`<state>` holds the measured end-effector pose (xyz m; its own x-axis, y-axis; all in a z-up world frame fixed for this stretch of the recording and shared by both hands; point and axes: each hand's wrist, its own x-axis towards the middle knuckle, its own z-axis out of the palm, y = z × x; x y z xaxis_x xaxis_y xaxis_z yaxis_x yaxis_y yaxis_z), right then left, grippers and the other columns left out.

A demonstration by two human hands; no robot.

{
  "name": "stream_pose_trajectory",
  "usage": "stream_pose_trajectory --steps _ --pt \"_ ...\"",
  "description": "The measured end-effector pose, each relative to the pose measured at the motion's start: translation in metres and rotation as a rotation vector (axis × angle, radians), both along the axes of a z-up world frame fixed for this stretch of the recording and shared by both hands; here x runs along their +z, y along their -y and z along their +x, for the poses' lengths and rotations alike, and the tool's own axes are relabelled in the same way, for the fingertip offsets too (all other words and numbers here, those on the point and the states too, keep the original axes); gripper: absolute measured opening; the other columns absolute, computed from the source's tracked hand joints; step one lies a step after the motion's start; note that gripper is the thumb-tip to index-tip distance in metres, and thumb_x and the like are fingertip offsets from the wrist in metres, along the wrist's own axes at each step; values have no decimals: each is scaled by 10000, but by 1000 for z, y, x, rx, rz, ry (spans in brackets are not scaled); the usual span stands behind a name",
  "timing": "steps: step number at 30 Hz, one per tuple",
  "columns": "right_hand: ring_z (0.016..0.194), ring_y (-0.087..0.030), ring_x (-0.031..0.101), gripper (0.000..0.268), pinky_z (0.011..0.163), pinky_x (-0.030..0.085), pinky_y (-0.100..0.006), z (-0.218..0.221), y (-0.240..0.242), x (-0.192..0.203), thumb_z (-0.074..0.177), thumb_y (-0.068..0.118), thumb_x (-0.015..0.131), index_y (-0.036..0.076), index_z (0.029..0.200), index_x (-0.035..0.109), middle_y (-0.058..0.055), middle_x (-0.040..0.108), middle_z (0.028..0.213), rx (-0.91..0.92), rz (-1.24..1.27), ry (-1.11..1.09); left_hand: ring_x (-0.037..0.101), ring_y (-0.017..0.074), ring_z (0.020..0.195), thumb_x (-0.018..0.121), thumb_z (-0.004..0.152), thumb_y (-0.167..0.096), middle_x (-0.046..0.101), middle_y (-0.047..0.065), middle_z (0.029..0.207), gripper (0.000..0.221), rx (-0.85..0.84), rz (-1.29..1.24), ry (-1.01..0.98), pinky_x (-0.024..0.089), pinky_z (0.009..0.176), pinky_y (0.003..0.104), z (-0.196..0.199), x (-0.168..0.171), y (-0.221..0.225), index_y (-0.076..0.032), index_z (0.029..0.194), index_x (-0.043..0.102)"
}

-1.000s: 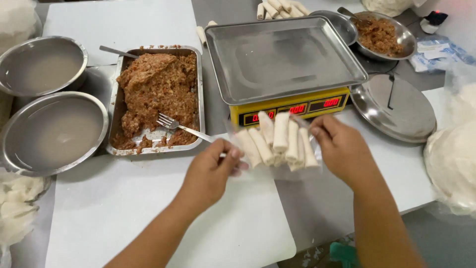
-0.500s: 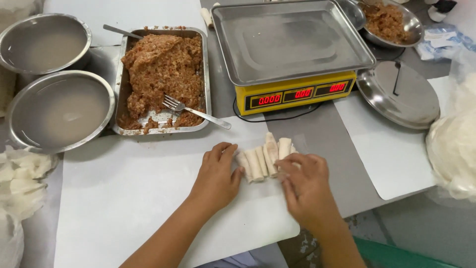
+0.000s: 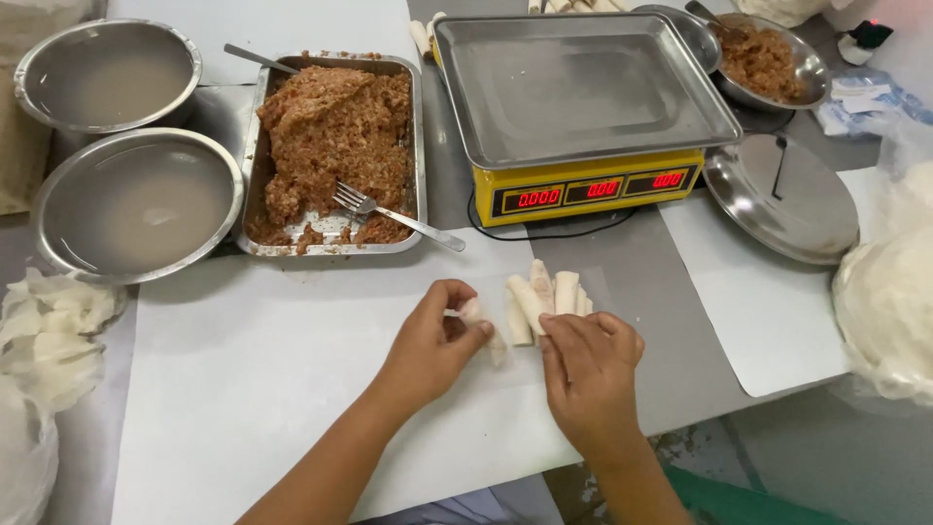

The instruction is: Peeling spring roll wrappers, adding meat filling with a fork, rolling them into shape, and weighing the finished products.

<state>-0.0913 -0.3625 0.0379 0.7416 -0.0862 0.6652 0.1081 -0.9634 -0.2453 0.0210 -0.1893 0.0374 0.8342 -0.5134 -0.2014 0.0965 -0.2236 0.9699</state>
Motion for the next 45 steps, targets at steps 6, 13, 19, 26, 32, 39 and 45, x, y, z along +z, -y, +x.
stream_pose_trajectory --steps 6,13,19,26,32,39,45 --pt "1050 -300 539 271 893 350 -493 -1 -27 -24 877 119 708 187 1139 688 -12 643 1086 10 -357 -148 677 130 789 706 891 -322 651 -10 1190 381 190 125 -262 555 772 287 1 34 -46 -191 1238 617" --pt "1120 -322 629 331 983 512 -451 -1 -80 29 1028 173 556 33 1327 583 -158 654 1228 505 295 -318 761 100 750 692 910 -323 710 -13 1054 353 200 53 -138 560 781 227 -38 7 -83 -178 1231 694" --pt "1130 -285 636 377 989 497 -437 46 -69 42 998 323 555 99 1289 639 -119 673 1222 78 350 -630 696 145 1227 595 957 -321 563 14 1438 496 157 9 139 574 994 307 -72 25 -148 -163 1425 559" --pt "956 -475 652 316 909 490 -574 147 8 -35 870 110 596 43 1163 696 -230 704 1048 41 -233 -483 736 108 995 668 897 -229 725 -4 1194 205 555 410 724 616 419 211 -115 29 -273 -188 1068 773" --pt "1106 -351 709 412 876 504 -495 123 -2 -36 892 160 657 91 1284 766 -172 762 1150 -87 -543 -249 679 330 1217 771 982 -125 708 150 1228 226 830 965 1136 550 1093 459 -129 53 -386 10 1163 756" --pt "1242 -407 552 388 1089 464 -533 78 -182 27 941 247 626 90 1291 688 -228 623 1332 434 -143 -489 614 353 1171 728 968 -355 595 179 1261 497 739 952 1071 500 1012 483 -50 65 -433 26 1271 629" --pt "1239 -357 581 316 1034 486 -465 55 -236 9 960 214 636 120 1261 660 -188 565 1393 947 -72 -545 307 434 1469 496 959 -593 290 264 1603 854 969 935 19 250 1175 590 -67 80 -493 -68 1604 307"
